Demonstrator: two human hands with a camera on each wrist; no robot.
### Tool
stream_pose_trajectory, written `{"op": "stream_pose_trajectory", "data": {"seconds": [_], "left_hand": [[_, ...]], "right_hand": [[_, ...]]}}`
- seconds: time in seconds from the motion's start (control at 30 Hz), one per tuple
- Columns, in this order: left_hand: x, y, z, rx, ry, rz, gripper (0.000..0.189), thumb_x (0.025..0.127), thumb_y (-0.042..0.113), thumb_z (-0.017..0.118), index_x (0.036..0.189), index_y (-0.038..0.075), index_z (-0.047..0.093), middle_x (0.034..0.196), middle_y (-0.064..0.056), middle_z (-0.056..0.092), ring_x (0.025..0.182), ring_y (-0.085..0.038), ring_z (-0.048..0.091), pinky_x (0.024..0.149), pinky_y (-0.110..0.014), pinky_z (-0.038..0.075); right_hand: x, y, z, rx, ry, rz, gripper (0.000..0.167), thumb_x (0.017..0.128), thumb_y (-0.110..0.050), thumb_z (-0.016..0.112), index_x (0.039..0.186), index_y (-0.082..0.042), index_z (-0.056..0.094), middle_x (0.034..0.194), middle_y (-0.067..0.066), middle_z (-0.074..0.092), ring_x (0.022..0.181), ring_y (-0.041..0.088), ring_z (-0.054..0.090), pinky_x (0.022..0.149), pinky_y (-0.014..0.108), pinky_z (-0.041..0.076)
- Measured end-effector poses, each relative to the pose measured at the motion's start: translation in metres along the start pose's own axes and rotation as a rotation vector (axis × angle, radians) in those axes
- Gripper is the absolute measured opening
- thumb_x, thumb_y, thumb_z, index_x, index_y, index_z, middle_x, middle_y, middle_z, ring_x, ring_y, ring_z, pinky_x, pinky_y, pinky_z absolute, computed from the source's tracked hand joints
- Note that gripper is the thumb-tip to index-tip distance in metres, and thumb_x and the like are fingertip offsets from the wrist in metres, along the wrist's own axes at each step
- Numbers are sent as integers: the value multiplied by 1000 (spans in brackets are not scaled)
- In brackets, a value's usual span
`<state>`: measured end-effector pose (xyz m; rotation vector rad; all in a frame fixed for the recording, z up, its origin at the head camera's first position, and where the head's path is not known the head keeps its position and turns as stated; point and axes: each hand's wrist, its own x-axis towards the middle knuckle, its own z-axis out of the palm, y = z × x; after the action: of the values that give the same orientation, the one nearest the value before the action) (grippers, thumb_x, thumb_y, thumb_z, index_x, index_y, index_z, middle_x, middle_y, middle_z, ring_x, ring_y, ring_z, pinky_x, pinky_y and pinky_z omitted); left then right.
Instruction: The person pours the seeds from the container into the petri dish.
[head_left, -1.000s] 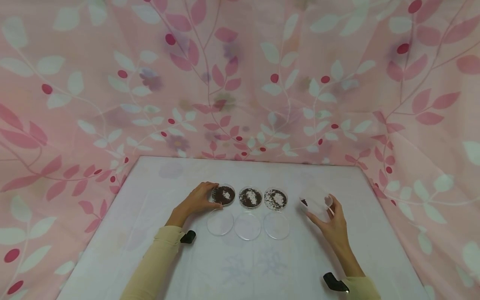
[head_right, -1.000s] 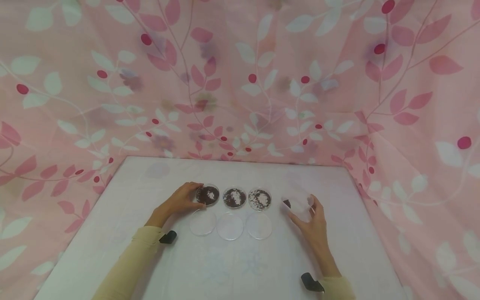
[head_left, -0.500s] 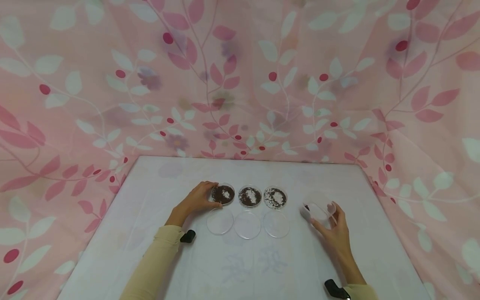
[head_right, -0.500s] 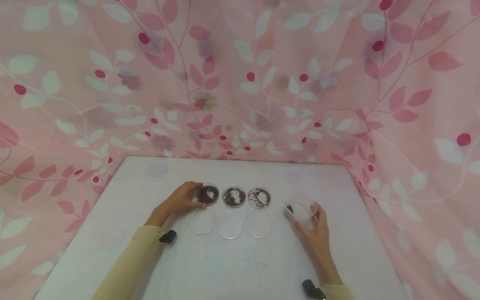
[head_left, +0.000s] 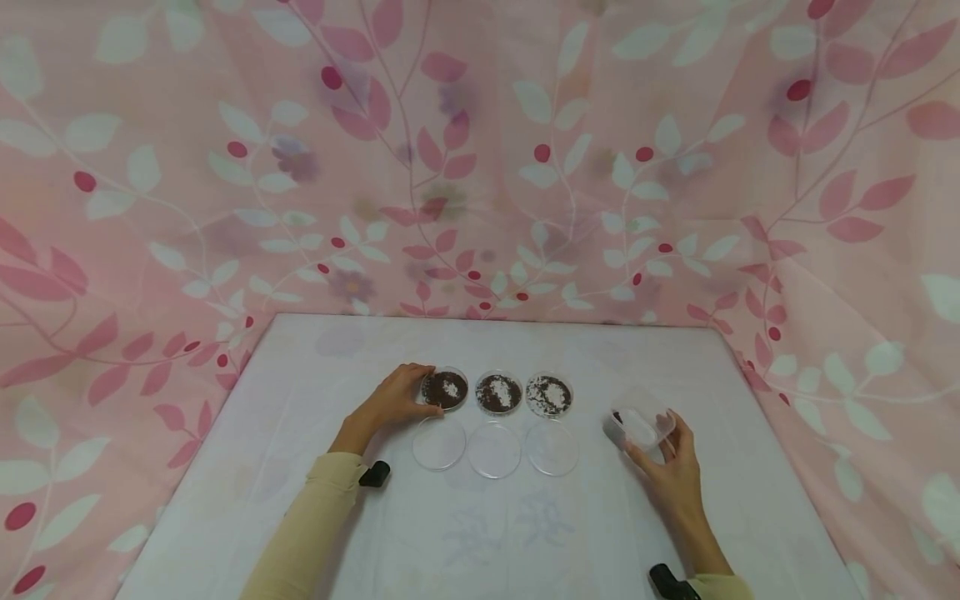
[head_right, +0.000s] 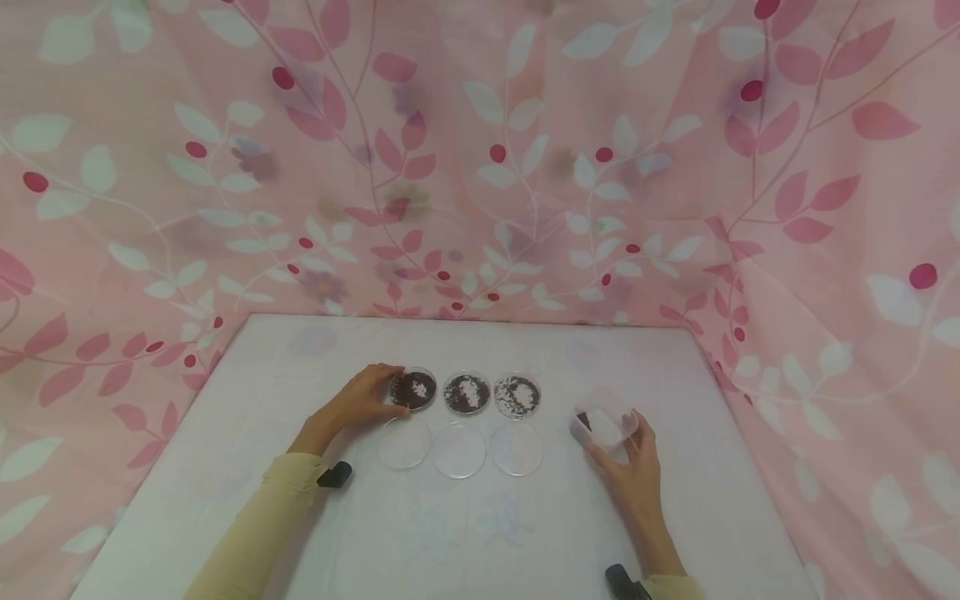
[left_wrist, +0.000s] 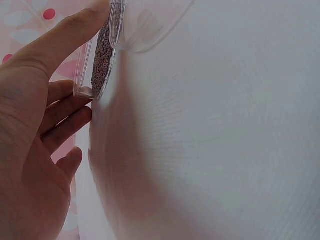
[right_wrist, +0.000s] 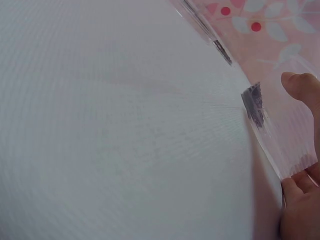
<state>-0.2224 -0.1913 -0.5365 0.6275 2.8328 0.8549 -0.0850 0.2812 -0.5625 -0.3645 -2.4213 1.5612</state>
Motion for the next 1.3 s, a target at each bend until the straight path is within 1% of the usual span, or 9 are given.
{"op": "stream_pose_trajectory", "data": {"seconds": [0.2, 0.33, 0.53, 0.7, 0.8, 0.93, 1.07, 1.2, 1.3], "left_hand": [[0, 0, 0, -6, 3, 4, 88, 70, 51, 85, 141, 10, 52, 141, -13, 54, 135, -32, 45, 112, -53, 38], [0, -1, 0, -9, 2, 9, 89, 70, 51, 85, 141, 10, 52, 141, -12, 55, 135, -31, 46, 112, -52, 38], [1, -4, 2, -8, 4, 10, 89, 69, 51, 85, 142, 12, 52, 140, -11, 55, 135, -30, 46, 112, -51, 38], [2, -5, 2, -5, 12, 20, 89, 69, 51, 85, 141, 11, 52, 138, -11, 56, 133, -30, 47, 112, -50, 39], [1, -4, 2, 1, 9, 21, 89, 69, 52, 85, 141, 11, 52, 138, -11, 56, 133, -30, 47, 112, -50, 39], [3, 0, -1, 20, -11, 18, 89, 70, 52, 84, 142, 10, 51, 141, -12, 54, 134, -31, 46, 112, -51, 38], [6, 8, -4, 42, -45, 13, 96, 69, 55, 84, 147, 12, 46, 147, -11, 49, 138, -30, 42, 114, -51, 36], [16, 20, -6, 40, -81, 39, 102, 70, 58, 82, 151, 14, 39, 153, -9, 42, 142, -29, 38, 115, -51, 35], [26, 32, -8, 52, -105, 76, 102, 70, 58, 82, 152, 15, 38, 153, -8, 41, 141, -29, 38, 115, -51, 36]], "right_hand": [[0, 1, 1, 12, -8, -9, 102, 75, -15, 86, 154, -16, 22, 151, 13, 39, 139, 32, 40, 103, 1, 32], [0, 3, 2, 17, -11, -4, 102, 75, -14, 86, 155, -18, 21, 152, 11, 38, 140, 31, 41, 102, 1, 33], [-1, 2, 3, 1, -7, -11, 102, 76, -16, 86, 155, -19, 21, 152, 13, 38, 140, 33, 41, 104, 2, 32], [-2, 0, 3, -1, 1, -30, 101, 75, -14, 86, 154, -15, 23, 151, 16, 39, 139, 34, 41, 106, 5, 32], [-1, 1, 3, 7, 7, -44, 101, 74, -11, 86, 154, -13, 24, 151, 17, 39, 139, 34, 41, 106, 4, 32], [1, 5, 3, 33, 11, -52, 102, 73, -8, 86, 154, -12, 24, 151, 17, 39, 139, 35, 42, 104, 2, 32], [0, 6, 2, 43, 12, -44, 106, 73, -7, 86, 155, -15, 21, 152, 17, 38, 139, 35, 41, 104, 2, 32], [-1, 4, 1, 54, 17, -38, 109, 73, -9, 87, 157, -19, 18, 152, 16, 37, 140, 35, 40, 104, 3, 32], [-2, 2, 2, 80, 2, -36, 110, 73, -9, 87, 157, -20, 16, 153, 17, 36, 141, 37, 38, 103, 1, 33]]}}
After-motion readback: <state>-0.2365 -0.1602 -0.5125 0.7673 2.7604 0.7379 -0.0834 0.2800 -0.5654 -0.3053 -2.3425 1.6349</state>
